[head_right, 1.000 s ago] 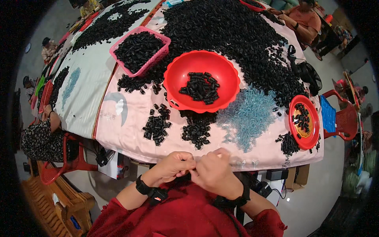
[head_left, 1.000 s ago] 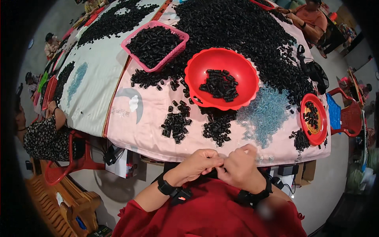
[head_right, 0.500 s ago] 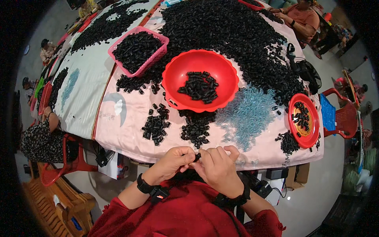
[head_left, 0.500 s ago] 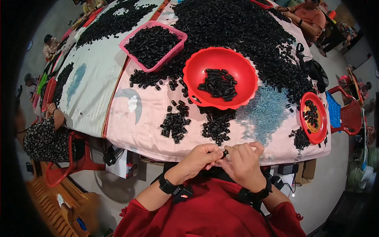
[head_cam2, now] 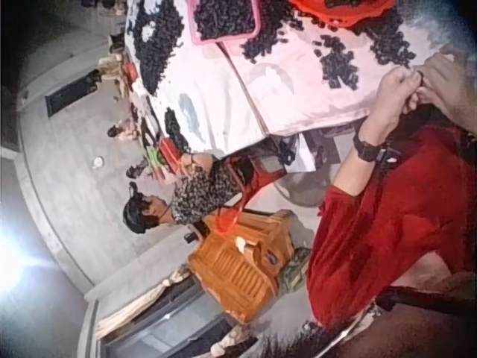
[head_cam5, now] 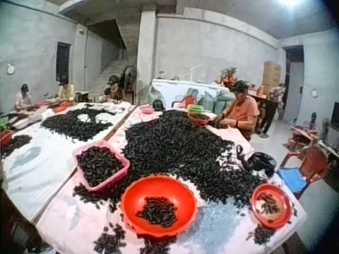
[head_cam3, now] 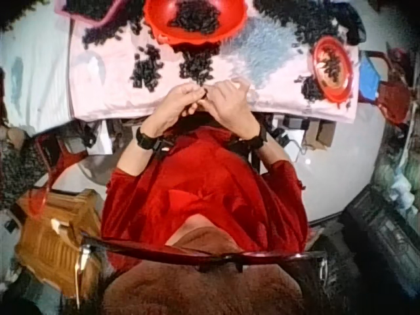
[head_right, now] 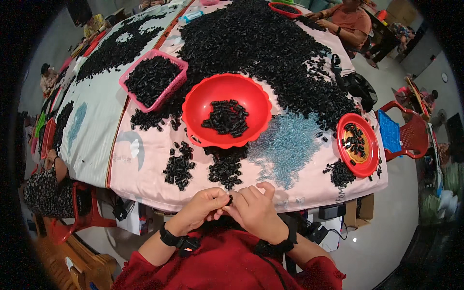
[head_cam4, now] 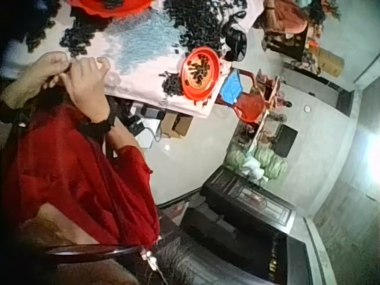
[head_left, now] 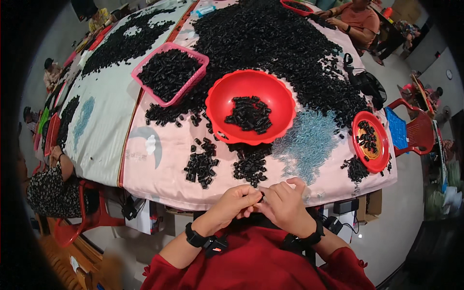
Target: The person repeatedly picks small black plastic pieces and clear pins from a table, inserts the pins into the pieces, and places the assembled units into a red bowl. The task continues with the same repetitive assembly motion.
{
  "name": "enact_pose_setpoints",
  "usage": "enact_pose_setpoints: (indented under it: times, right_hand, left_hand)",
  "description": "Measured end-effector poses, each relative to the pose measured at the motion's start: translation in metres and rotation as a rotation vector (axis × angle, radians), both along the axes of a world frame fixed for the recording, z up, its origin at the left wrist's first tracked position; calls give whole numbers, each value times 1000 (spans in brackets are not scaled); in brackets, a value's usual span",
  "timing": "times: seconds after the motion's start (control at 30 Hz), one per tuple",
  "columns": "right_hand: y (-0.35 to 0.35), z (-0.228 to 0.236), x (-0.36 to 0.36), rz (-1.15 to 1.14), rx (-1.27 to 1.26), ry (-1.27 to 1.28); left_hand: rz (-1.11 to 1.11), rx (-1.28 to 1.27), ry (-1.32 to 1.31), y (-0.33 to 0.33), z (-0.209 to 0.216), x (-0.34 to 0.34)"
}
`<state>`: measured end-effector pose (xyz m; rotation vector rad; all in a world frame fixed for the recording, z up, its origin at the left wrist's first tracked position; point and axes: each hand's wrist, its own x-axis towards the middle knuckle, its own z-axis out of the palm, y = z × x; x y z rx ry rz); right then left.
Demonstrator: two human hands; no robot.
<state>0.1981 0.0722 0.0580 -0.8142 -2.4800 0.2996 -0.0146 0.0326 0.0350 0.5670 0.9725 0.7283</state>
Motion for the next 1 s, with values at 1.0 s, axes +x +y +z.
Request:
enact_pose_setpoints:
  times: [1.0]
  right_hand:
    - [93,-46,72,-536,-104,68]
  left_hand:
    - [207,970,1135,158,30,-11]
